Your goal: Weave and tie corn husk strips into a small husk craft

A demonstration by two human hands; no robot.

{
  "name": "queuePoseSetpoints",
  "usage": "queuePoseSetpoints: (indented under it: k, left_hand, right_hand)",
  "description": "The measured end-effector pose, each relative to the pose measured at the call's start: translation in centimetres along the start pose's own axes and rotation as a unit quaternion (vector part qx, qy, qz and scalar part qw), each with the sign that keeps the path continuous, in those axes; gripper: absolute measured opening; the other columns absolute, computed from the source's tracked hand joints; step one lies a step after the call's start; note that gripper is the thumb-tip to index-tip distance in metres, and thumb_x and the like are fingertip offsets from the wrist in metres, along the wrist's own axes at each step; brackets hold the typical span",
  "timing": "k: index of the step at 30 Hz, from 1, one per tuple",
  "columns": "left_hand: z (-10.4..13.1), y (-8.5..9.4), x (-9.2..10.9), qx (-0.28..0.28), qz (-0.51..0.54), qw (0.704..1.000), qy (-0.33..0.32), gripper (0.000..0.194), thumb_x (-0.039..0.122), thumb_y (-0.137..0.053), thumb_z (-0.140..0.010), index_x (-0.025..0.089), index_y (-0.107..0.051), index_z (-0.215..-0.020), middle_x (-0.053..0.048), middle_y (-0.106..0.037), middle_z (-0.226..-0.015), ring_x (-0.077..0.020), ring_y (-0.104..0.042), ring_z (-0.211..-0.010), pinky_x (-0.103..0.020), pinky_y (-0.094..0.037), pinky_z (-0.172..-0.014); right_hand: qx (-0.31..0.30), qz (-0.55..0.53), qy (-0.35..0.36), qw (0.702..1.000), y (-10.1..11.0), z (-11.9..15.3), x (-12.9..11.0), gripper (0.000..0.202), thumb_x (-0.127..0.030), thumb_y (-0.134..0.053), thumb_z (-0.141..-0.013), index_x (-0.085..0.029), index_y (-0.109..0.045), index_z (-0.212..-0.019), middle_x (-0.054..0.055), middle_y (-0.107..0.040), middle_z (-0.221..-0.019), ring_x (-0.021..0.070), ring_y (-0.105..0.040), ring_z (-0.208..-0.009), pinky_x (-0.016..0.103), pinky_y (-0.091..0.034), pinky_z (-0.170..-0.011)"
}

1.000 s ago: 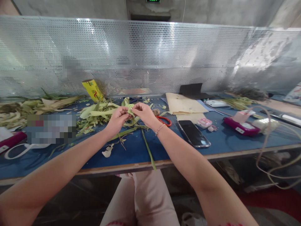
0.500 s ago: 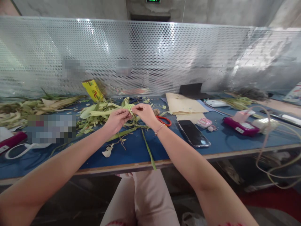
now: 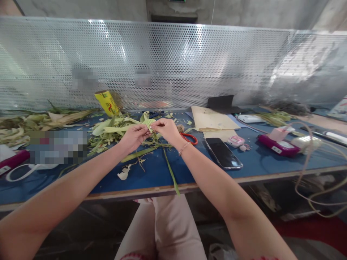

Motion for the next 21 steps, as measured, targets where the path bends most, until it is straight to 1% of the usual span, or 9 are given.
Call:
queuePoseSetpoints:
  k: [6, 10, 16, 21]
  left_hand:
    - [0.1, 0.0, 0.2, 0.009, -0.015, 1.0, -0.009, 0.014, 0.021, -0.07, -0.057, 0.012, -0.062, -0.063, -0.001, -0.061, -0.063, -0.0086, -0.058, -0.06, -0.028, -0.049, -0.071]
    - [0.2, 0.2, 0.2, 0.021, -0.03, 0.999, 0.0, 0.016, 0.022, -0.072, -0.053, 0.012, -0.062, -0.062, 0.0, -0.06, -0.06, -0.0086, -0.058, -0.058, -0.029, -0.049, -0.07]
    - [0.2, -0.3, 0.5, 0.004, -0.033, 0.999, 0.002, 0.017, 0.023, -0.072, -0.054, 0.013, -0.062, -0.061, 0.001, -0.058, -0.057, -0.0077, -0.056, -0.057, -0.028, -0.049, -0.07]
    - [0.4, -0.3, 0.6, 0.007, -0.053, 0.999, -0.004, 0.019, 0.025, -0.072, -0.054, 0.012, -0.062, -0.061, 0.0, -0.059, -0.059, -0.0084, -0.057, -0.058, -0.027, -0.048, -0.068]
  right_hand:
    - [-0.004, 0.018, 0.003, 1.0, 0.0, 0.2, -0.3, 0.016, -0.031, -0.066, -0.06, -0.016, -0.063, -0.067, 0.003, -0.064, -0.071, 0.0116, -0.057, -0.068, 0.031, -0.048, -0.07]
    - [-0.006, 0.049, 0.018, 0.999, 0.0, 0.4, -0.9, 0.014, -0.029, -0.065, -0.061, -0.016, -0.062, -0.066, 0.003, -0.063, -0.073, 0.0119, -0.057, -0.07, 0.031, -0.048, -0.071]
    - [-0.018, 0.03, 0.02, 0.999, -0.1, 0.3, -0.7, 0.015, -0.03, -0.065, -0.061, -0.017, -0.062, -0.067, 0.002, -0.06, -0.071, 0.0111, -0.056, -0.067, 0.03, -0.048, -0.068]
    - [-0.029, 0.069, 0.049, 0.996, -0.1, 0.4, -1.5, 0.012, -0.029, -0.065, -0.062, -0.018, -0.064, -0.065, 0.002, -0.058, -0.074, 0.0112, -0.055, -0.069, 0.031, -0.047, -0.07]
Point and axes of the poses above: each hand's wrist, its own z-axis away from the middle knuckle, its own y-axis out of the back of the hand, x = y × z, the point moved 10 cm from there along -z, towards the middle knuckle
